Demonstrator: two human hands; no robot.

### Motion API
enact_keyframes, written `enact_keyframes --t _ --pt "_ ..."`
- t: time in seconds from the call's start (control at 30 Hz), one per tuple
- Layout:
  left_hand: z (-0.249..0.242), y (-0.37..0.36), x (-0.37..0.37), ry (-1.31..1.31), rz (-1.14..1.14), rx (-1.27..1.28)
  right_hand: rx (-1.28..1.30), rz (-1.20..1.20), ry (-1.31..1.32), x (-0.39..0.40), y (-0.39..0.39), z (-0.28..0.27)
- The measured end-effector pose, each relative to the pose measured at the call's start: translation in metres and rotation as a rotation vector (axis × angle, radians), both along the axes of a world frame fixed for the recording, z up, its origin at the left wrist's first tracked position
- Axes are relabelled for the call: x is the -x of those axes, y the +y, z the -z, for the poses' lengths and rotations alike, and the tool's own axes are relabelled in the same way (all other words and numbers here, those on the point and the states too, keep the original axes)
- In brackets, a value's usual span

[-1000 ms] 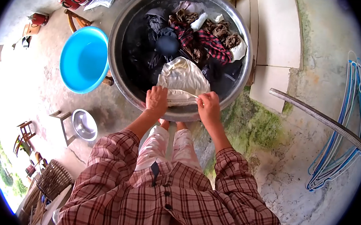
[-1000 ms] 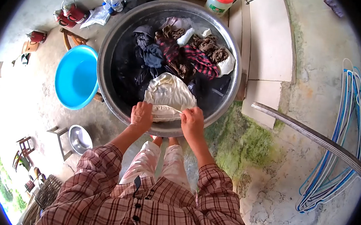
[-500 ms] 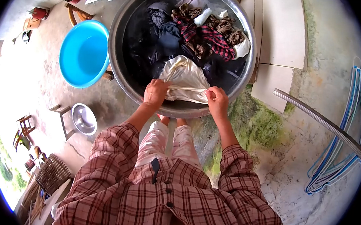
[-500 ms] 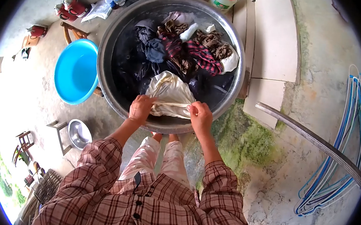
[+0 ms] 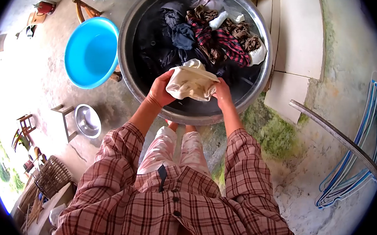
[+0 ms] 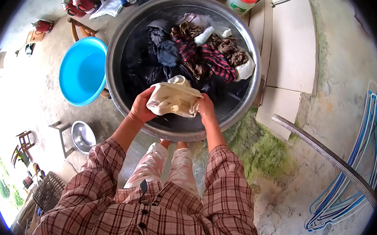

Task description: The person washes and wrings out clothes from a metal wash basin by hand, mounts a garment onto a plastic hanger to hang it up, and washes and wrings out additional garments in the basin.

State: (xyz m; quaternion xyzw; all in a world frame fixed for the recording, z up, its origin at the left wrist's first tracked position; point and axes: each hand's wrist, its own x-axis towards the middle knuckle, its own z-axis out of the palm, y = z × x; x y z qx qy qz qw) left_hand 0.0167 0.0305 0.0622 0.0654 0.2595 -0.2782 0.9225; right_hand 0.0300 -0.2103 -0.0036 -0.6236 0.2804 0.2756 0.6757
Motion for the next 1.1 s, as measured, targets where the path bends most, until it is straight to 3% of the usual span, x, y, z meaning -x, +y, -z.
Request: enact_keyframes --t 0.13,0.23,0.3,0.43,0.5,0.6,0.63,0.7,0.73,0.83,0.87,0.97,1.0,1.07,1.1 --pt "-0.013 -0.012 -0.001 0.001 -0.034 0.101 -0.105 -0.024 0.198 0.009 0.034 0.015" --pt "-0.017 -0.015 0.000 -0.021 -0.005 0.110 -0.621 0.127 0.389 0.017 0.050 0.010" --pt "-0.017 -0.015 -0.001 -0.012 0.041 0.087 -0.810 0.242 0.381 0.018 0.057 -0.007" --pt "0.008 0.008 0.000 0.012 0.168 -0.144 -0.982 0.314 0.179 0.012 0.060 -0.036" --pt "0.034 0.017 0.001 -0.023 0.226 -0.555 -1.001 0.228 0.132 0.007 0.051 -0.065" --pt "0.020 0.010 -0.009 -0.062 0.254 -0.979 -0.755 -0.192 0.123 -0.001 0.046 -0.108" --pt "0.024 0.010 -0.013 -0.104 0.221 -0.818 -0.641 -0.282 0.111 0.000 0.051 -0.124" --pt "0.033 0.010 -0.019 -0.179 0.160 -0.497 -0.173 -0.855 -0.008 -0.007 0.050 -0.145" --pt "0.019 0.007 -0.028 -0.100 0.209 -0.557 0.162 -1.177 0.060 -0.022 0.060 -0.185" --pt "-0.003 -0.009 -0.053 -0.152 0.087 -0.987 0.483 -1.403 -0.393 0.002 0.056 -0.139" --pt "-0.004 -0.002 -0.056 -0.280 0.066 -1.014 0.615 -1.449 -0.569 0.014 0.045 -0.103" --pt "-0.042 0.021 -0.057 -0.571 0.209 -1.319 0.931 -1.632 -0.432 0.007 0.020 -0.104" --pt "-0.055 0.019 -0.050 -0.603 0.281 -1.468 0.970 -1.522 -0.535 0.013 0.005 -0.093" --pt "-0.052 0.035 -0.034 -1.161 0.476 -1.680 1.039 -1.289 -0.732 0.029 -0.025 -0.061" --pt "-0.048 0.044 -0.025 -1.451 0.577 -1.757 1.026 -1.264 -0.701 0.031 -0.028 -0.059"
